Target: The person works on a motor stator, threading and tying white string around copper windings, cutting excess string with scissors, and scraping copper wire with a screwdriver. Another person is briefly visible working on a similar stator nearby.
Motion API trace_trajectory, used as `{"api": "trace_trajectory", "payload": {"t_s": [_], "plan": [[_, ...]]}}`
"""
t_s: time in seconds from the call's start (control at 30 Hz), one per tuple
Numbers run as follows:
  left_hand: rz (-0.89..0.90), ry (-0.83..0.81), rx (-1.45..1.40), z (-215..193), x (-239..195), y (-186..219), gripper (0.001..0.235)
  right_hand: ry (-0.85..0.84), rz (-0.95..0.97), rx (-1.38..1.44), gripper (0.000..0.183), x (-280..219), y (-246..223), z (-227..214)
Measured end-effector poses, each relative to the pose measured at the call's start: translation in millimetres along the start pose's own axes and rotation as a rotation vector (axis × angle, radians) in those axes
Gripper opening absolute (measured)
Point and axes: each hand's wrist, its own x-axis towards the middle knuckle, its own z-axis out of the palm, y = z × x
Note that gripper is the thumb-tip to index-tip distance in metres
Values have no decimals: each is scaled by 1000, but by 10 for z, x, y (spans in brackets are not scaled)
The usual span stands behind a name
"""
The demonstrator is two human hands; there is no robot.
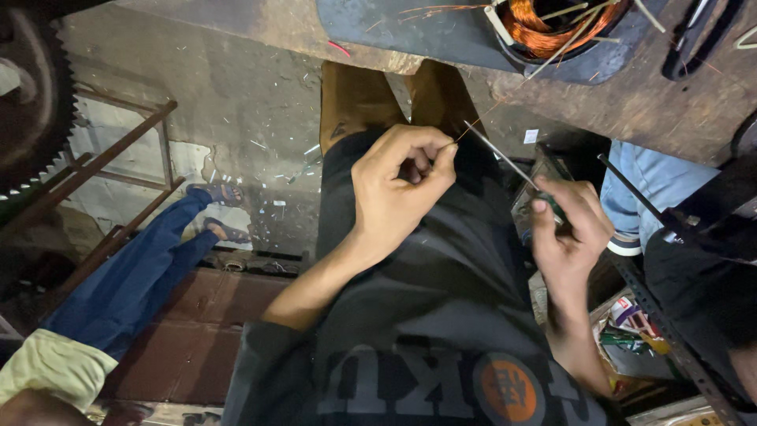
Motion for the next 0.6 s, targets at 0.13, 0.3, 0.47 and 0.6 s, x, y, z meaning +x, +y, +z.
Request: {"api": "trace_trajectory", "payload": {"t_s": [0.13,0.3,0.47,0.6], "plan": [[5,-7,1,-16,13,4,15,37,-14,-29,17,47,58,-40],[8,-5,2,-2,16,-8,15,47,-49,-48,18,207,76,-4],[10,0,12,11,8,-19,16,5,-71,3,16,214,3,86],[16,9,10,11,13,-28,16,-29,-68,3,14,92,-35,75]]}}
